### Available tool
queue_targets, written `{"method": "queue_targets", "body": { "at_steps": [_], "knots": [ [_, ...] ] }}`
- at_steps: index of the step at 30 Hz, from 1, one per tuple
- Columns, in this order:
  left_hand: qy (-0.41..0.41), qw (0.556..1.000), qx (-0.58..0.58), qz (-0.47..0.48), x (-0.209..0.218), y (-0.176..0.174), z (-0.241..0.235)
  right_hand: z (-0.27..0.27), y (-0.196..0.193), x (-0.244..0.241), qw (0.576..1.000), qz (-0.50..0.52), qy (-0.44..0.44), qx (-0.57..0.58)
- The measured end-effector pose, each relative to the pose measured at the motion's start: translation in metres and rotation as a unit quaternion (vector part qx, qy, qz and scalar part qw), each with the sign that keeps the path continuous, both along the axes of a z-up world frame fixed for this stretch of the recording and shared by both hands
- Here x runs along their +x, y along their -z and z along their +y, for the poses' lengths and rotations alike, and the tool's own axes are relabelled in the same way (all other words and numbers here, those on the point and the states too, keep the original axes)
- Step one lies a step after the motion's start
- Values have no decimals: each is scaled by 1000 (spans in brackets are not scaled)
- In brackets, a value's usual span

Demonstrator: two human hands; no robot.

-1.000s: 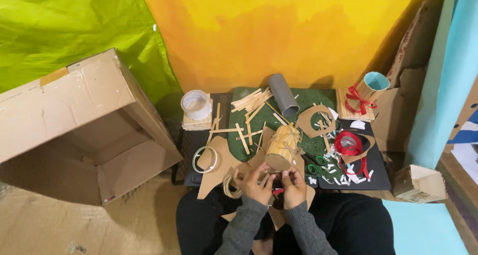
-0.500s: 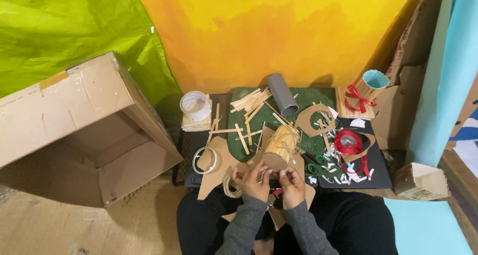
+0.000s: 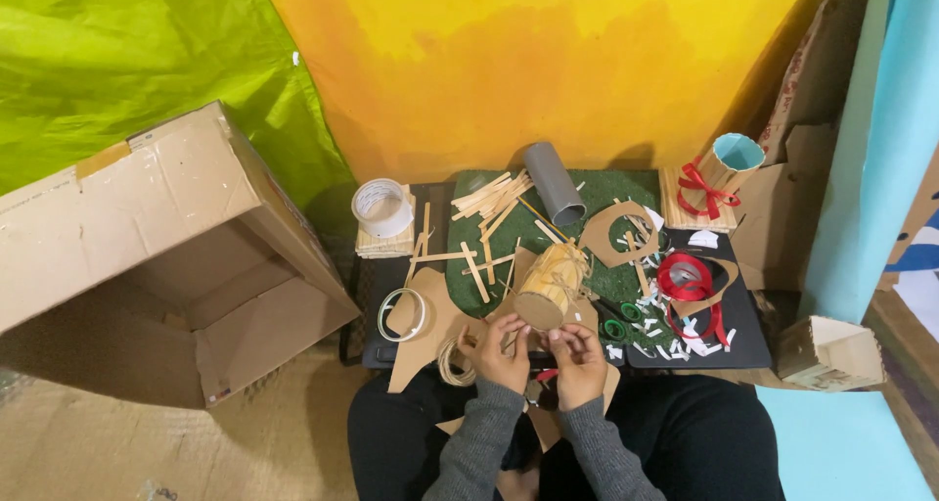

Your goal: Assembling a decorative structure by gluing wooden sticks to a tube and attaching cardboard components.

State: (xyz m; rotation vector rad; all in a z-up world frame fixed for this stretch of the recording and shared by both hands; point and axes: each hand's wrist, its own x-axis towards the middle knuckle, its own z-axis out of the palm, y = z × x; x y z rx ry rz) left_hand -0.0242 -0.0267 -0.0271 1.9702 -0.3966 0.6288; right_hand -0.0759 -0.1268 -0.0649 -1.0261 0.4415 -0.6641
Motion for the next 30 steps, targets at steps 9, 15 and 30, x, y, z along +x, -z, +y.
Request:
{"method": "queue_targets", "body": {
  "at_steps": [9,15,30],
  "knots": [
    [6,999,33,36,0,3,2,5,-15,-2,997,66,12,-43],
    [-12,996,92,3,5,2,7,2,-22,-9,990,117,-15,-82],
    [35,998,33,-37,0,-39,24,-8,-42,-24,968,156,-23,-196]
  ]
}}
